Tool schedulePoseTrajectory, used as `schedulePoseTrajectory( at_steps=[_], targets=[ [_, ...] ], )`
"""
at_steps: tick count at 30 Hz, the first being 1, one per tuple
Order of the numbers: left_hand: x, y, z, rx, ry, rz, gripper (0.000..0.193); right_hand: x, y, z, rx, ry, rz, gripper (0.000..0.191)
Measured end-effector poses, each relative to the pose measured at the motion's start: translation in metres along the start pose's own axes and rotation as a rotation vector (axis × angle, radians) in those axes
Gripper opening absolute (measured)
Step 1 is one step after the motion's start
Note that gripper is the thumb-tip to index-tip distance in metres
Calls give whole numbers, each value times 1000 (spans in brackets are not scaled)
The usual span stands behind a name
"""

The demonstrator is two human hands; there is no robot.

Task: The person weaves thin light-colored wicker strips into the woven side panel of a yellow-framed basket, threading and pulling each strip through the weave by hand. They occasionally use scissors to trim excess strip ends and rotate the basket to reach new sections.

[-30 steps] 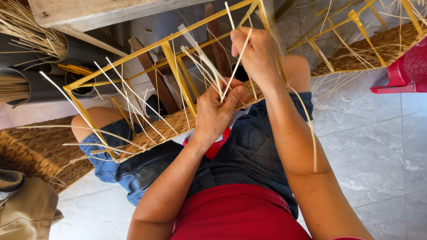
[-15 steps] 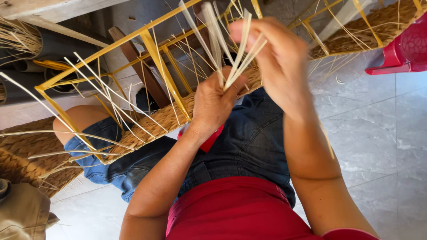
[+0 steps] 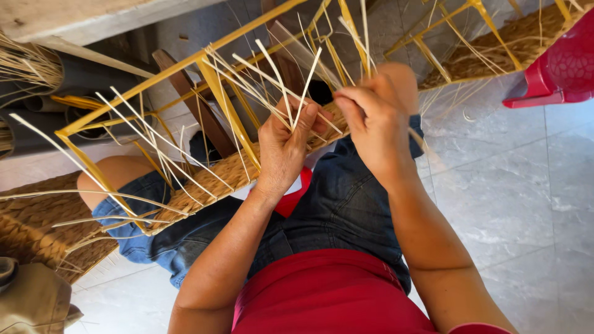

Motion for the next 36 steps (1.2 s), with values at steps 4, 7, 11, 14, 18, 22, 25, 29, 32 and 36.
schedulePoseTrajectory(
  at_steps=[4, 7, 11, 14, 18, 22, 25, 29, 32, 36],
  targets=[
    [-4, 2, 1, -17, 2, -11, 22, -16, -26, 38, 9, -6, 150, 7],
    [-1, 2, 1, -8, 23, 7, 21, -32, -41, 54, -78, -81, 169, 18],
    [-1, 3, 2, -5, 7, 31, 22, -44, -51, 59, -103, -136, 209, 29],
    [-4, 2, 3, 2, 6, 28, 21, -38, -50, 62, -102, -108, 217, 29],
    [-19, -1, -1, -27, -33, 161, 18, -21, -41, 60, -48, -72, 323, 21],
    [-36, -22, -9, 58, -126, 494, 26, -23, -25, 36, 84, -271, 781, 20],
    [-48, -41, -5, 126, -308, 714, 34, -12, -3, 24, 101, -235, 876, 23],
    [-49, -52, -2, 122, -376, 792, 24, -7, 9, 14, 16, -243, 874, 25],
    [-52, -55, -7, 114, -441, 796, 21, -4, 12, 10, -23, -227, 904, 26],
    [-52, -57, -10, 136, -481, 792, 21, -6, 15, 5, -76, -226, 927, 26]
  ],
)
Point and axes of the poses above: each hand's wrist, its own z-axis towards the middle knuckle, its own y-axis out of the back of the hand, x = y × z, the point moved 10 cm from there along z, towards the middle knuckle, and after that the axes turned 2 degrees about y, right-handed, at the moved point
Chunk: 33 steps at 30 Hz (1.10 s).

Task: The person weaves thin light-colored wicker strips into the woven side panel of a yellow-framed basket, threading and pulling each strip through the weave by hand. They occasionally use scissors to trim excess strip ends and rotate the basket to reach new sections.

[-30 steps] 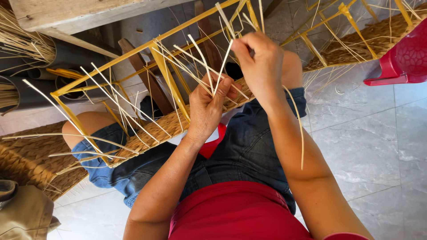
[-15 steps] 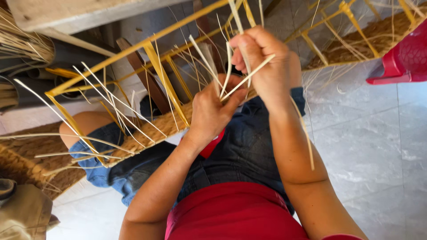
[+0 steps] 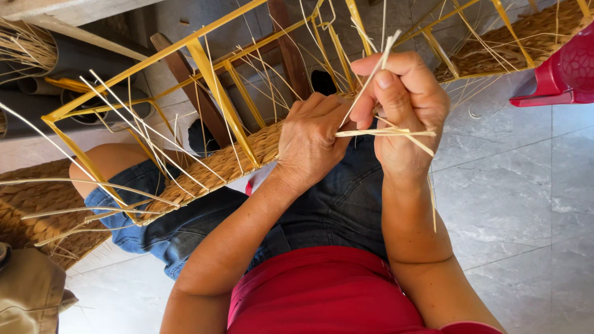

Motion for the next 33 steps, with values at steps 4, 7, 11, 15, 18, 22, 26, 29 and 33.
schedulePoseTrajectory(
  at_steps=[4, 7, 11, 15, 18, 22, 26, 29, 33],
  targets=[
    [-1, 1, -1, -24, 4, -31, 19, 0, 3, -7, -59, 9, 1, 24],
    [-1, 1, -1, -27, 1, -57, 17, 3, 5, -12, -96, 41, 17, 22],
    [-1, 4, -2, -64, -20, -111, 16, 6, 6, -17, -84, 93, 89, 22],
    [2, 1, -2, -45, -3, -131, 15, 8, 3, -14, -80, 106, 71, 21],
    [4, 2, -1, -51, 23, -156, 17, 13, -3, -8, -71, 92, -15, 18],
    [31, -2, 1, -64, 263, -355, 5, 30, -9, -13, 14, 126, -417, 30],
    [53, -11, 5, -42, 433, -399, 11, 21, 12, -61, 60, -33, -634, 19],
    [67, -12, 12, -68, 470, -397, 13, -34, 45, -88, 128, -412, -767, 21],
    [78, -18, 5, -94, 575, -456, 12, -25, 69, -80, -73, -224, -736, 31]
  ],
)
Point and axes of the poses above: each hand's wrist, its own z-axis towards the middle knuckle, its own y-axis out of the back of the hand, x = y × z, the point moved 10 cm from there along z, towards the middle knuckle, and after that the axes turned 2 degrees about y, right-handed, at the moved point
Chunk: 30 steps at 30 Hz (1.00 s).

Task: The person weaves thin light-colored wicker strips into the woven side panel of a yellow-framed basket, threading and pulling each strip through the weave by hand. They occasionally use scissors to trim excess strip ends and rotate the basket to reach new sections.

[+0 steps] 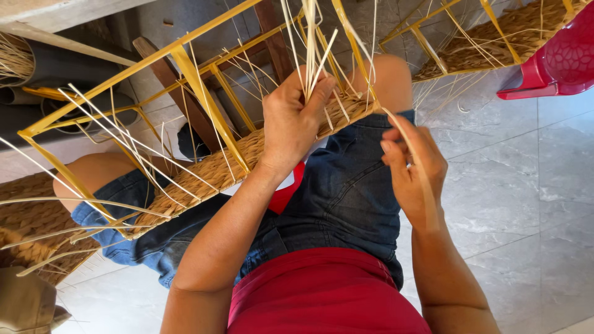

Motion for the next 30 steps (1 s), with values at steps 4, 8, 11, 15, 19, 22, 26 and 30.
schedulePoseTrajectory(
  at_steps=[4, 8, 11, 15, 19, 22, 26, 30],
  targets=[
    [-17, 7, -10, -20, -201, -278, 11, 39, -6, 34, 6, 313, -209, 36],
    [-8, 8, -12, -29, -148, -286, 11, 55, -20, 74, 92, 415, -82, 15],
    [-2, 6, -10, -20, -120, -341, 12, 51, -33, 105, 129, 378, -136, 9],
    [9, 1, -6, 19, -55, -446, 14, 44, -42, 133, 26, 305, -157, 11],
    [11, -1, -3, 33, -51, -475, 13, 44, -49, 144, -9, 284, -211, 13],
    [8, -2, -4, 40, -53, -473, 12, 53, -53, 144, -13, 321, -297, 13],
    [-7, 1, -9, 42, -86, -417, 10, 56, -59, 141, 24, 294, -316, 11],
    [-18, 2, -14, 49, -40, -193, 12, 48, -55, 134, 77, 209, 158, 7]
  ],
)
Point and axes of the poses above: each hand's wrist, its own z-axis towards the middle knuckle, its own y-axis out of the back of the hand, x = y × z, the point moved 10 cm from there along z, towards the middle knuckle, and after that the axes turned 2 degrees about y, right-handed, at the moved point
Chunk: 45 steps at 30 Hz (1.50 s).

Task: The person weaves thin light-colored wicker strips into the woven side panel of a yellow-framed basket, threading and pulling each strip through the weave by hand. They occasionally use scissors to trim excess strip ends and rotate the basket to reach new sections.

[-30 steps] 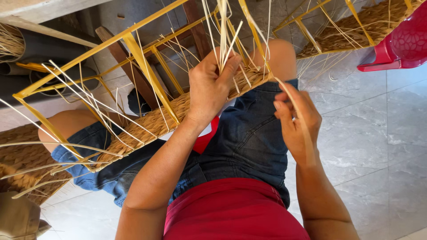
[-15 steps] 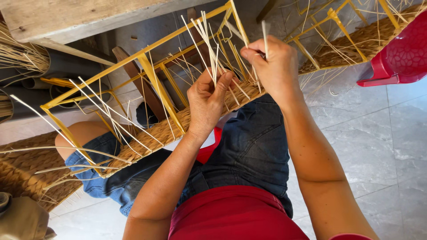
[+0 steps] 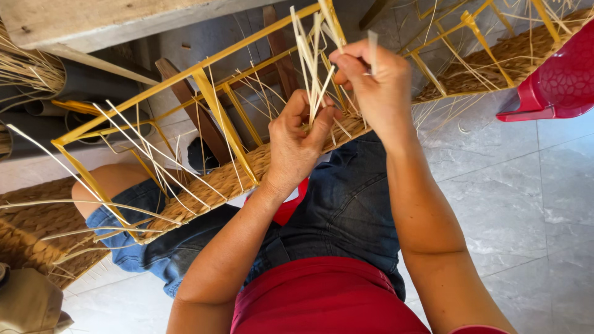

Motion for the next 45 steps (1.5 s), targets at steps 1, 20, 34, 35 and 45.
schedulePoseTrajectory(
  at_steps=[1, 20, 34, 35, 45],
  targets=[
    [-8, -1, -3, -12, -45, 114, 14, 0, 2, -6, 36, -7, 146, 9],
    [-42, -59, -28, 92, -601, 592, 21, 16, 51, -94, -279, 51, 421, 21],
    [-43, -59, -33, 100, -613, 530, 19, 23, 54, -110, -353, 104, 479, 18],
    [-43, -58, -33, 102, -611, 521, 19, 23, 54, -111, -360, 106, 479, 18],
    [-39, -58, -35, 119, -610, 502, 22, 31, 52, -115, -361, 104, 508, 18]
  ],
)
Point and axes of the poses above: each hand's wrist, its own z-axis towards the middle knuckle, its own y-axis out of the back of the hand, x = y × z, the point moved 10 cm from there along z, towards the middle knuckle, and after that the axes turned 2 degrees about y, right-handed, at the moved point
